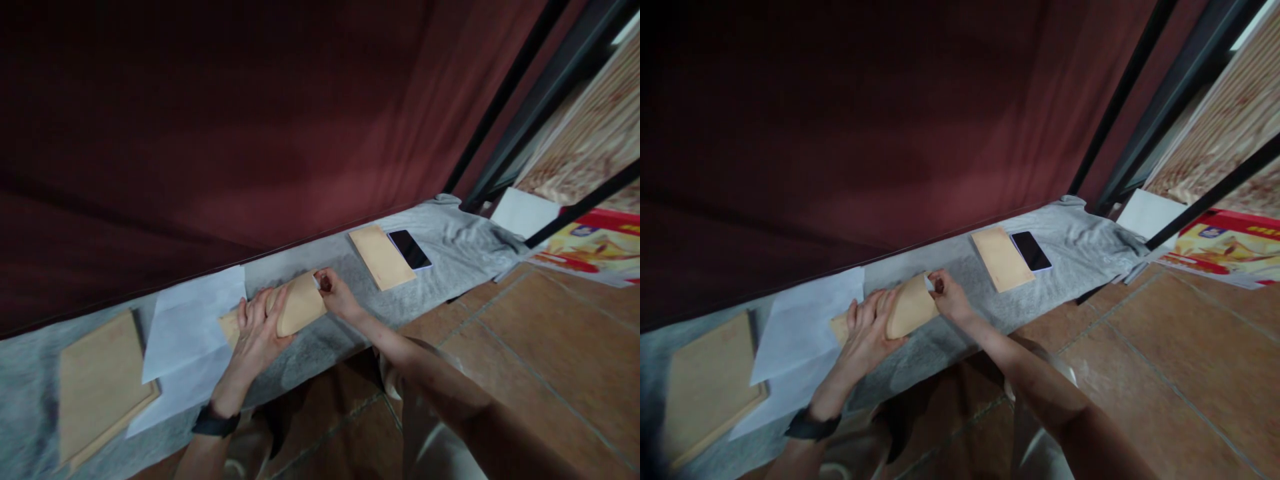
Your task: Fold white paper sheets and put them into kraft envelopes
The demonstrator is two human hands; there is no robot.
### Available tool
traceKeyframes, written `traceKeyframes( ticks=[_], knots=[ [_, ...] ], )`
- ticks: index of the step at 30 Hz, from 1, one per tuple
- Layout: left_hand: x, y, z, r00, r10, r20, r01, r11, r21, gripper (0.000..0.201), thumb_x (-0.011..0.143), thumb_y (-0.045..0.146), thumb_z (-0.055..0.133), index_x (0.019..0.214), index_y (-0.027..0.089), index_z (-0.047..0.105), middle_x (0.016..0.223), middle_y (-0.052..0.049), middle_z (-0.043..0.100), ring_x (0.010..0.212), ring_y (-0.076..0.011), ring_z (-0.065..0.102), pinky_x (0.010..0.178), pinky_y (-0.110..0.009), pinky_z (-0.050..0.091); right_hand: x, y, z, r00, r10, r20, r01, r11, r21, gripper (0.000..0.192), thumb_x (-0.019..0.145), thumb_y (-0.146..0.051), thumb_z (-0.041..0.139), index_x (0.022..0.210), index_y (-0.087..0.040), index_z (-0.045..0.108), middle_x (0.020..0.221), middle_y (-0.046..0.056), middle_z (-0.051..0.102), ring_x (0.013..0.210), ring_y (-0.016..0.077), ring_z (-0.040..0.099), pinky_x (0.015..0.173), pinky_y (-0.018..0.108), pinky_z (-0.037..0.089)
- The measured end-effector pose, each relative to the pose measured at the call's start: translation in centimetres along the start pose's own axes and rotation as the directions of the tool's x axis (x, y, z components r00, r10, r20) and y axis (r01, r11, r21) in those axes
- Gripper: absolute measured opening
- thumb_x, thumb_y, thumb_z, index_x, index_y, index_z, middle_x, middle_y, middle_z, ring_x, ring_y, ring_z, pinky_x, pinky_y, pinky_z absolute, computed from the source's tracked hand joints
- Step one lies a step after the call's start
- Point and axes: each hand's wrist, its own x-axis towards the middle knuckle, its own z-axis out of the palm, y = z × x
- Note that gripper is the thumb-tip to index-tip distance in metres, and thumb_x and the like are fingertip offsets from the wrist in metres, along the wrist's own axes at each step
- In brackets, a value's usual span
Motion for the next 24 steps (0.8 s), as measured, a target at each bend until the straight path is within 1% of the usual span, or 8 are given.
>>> traceKeyframes(
  ticks=[4, 8, 11, 14, 17, 20, 22, 24],
  knots=[
    [-0.1, -0.3, 0.2, 1.0, 0.017, -0.002, -0.017, 1.0, -0.003, 0.097, 0.084, 0.048, 0.07, 0.163, 0.018, 0.021, 0.151, -0.024, 0.044, 0.144, -0.0396, 0.04, 0.122, -0.063, 0.014, 0.0, -0.2, 0.0, 0.998, 0.049, -0.037, -0.048, 0.999, 0.019, 0.062, 0.071, -0.018, 0.069, 0.131, -0.025, 0.055, 0.07, -0.01, 0.053, 0.064, 0.0121, 0.052, 0.062, 0.022, 0.043],
    [-0.2, -0.5, 0.3, 1.0, 0.007, 0.003, -0.007, 1.0, -0.023, 0.097, 0.085, 0.048, 0.07, 0.163, 0.02, 0.021, 0.154, -0.023, 0.042, 0.147, -0.0395, 0.036, 0.123, -0.064, 0.013, 0.3, -0.4, 0.1, 0.98, 0.196, 0.041, -0.198, 0.977, 0.075, 0.031, 0.071, -0.019, 0.071, 0.101, -0.023, 0.069, 0.066, -0.006, 0.061, 0.062, 0.0133, 0.056, 0.058, 0.023, 0.046],
    [-0.1, -0.3, 0.2, 1.0, -0.003, -0.01, 0.003, 0.999, -0.043, 0.092, 0.086, 0.049, 0.07, 0.161, 0.022, 0.026, 0.162, -0.022, 0.033, 0.152, -0.0413, 0.027, 0.123, -0.066, 0.012, 0.2, -1.1, -0.1, 0.938, 0.334, 0.097, -0.346, 0.925, 0.159, 0.01, 0.069, -0.022, 0.072, 0.078, -0.021, 0.067, 0.062, -0.005, 0.063, 0.056, 0.0134, 0.056, 0.053, 0.023, 0.045],
    [0.3, 0.5, 0.0, 0.995, -0.048, -0.082, 0.039, 0.994, -0.099, 0.088, 0.086, 0.051, 0.071, 0.16, 0.024, 0.031, 0.167, -0.02, 0.025, 0.156, -0.0425, 0.017, 0.123, -0.067, 0.011, -0.3, -2.4, -0.9, 0.931, 0.353, 0.095, -0.363, 0.87, 0.334, 0.012, 0.068, -0.024, 0.072, 0.078, -0.021, 0.066, 0.065, -0.003, 0.067, 0.059, 0.0155, 0.061, 0.055, 0.025, 0.049],
    [0.7, 1.8, 0.2, 0.948, -0.234, -0.214, 0.176, 0.95, -0.257, 0.083, 0.087, 0.052, 0.07, 0.157, 0.022, 0.037, 0.165, -0.02, 0.028, 0.155, -0.04, 0.022, 0.124, -0.063, 0.016, -1.3, -3.7, -1.7, 0.95, 0.313, 0.009, -0.276, 0.823, 0.497, 0.02, 0.068, -0.024, 0.07, 0.088, -0.022, 0.067, 0.078, 0.0, 0.073, 0.073, 0.0193, 0.069, 0.065, 0.028, 0.054],
    [1.2, 3.4, 1.0, 0.817, -0.553, -0.162, 0.371, 0.72, -0.586, 0.075, 0.088, 0.053, 0.068, 0.151, 0.02, 0.044, 0.151, -0.02, 0.045, 0.143, -0.0344, 0.043, 0.118, -0.054, 0.036, -2.1, -4.4, -1.9, 0.95, 0.313, -0.001, -0.251, 0.763, 0.596, 0.025, 0.067, -0.024, 0.069, 0.093, -0.024, 0.068, 0.089, 0.0, 0.076, 0.084, 0.02, 0.071, 0.073, 0.029, 0.056],
    [1.5, 4.5, 1.6, 0.728, -0.68, 0.088, 0.447, 0.373, -0.813, 0.071, 0.088, 0.055, 0.067, 0.146, 0.019, 0.046, 0.132, -0.017, 0.06, 0.125, -0.0304, 0.061, 0.107, -0.05, 0.049, -2.3, -4.4, -1.4, 0.941, 0.337, 0.034, -0.28, 0.717, 0.638, 0.027, 0.065, -0.022, 0.07, 0.092, -0.024, 0.068, 0.091, 0.0, 0.077, 0.085, 0.0193, 0.071, 0.075, 0.029, 0.056],
    [1.9, 5.5, 2.0, 0.672, -0.625, 0.398, 0.471, -0.055, -0.881, 0.065, 0.086, 0.056, 0.069, 0.137, 0.019, 0.051, 0.113, -0.013, 0.07, 0.104, -0.0266, 0.071, 0.094, -0.045, 0.057, -2.3, -3.9, -0.6, 0.922, 0.382, 0.062, -0.328, 0.685, 0.651, 0.029, 0.061, -0.019, 0.071, 0.09, -0.023, 0.068, 0.087, 0.0, 0.077, 0.079, 0.0181, 0.069, 0.072, 0.027, 0.055]
  ],
)
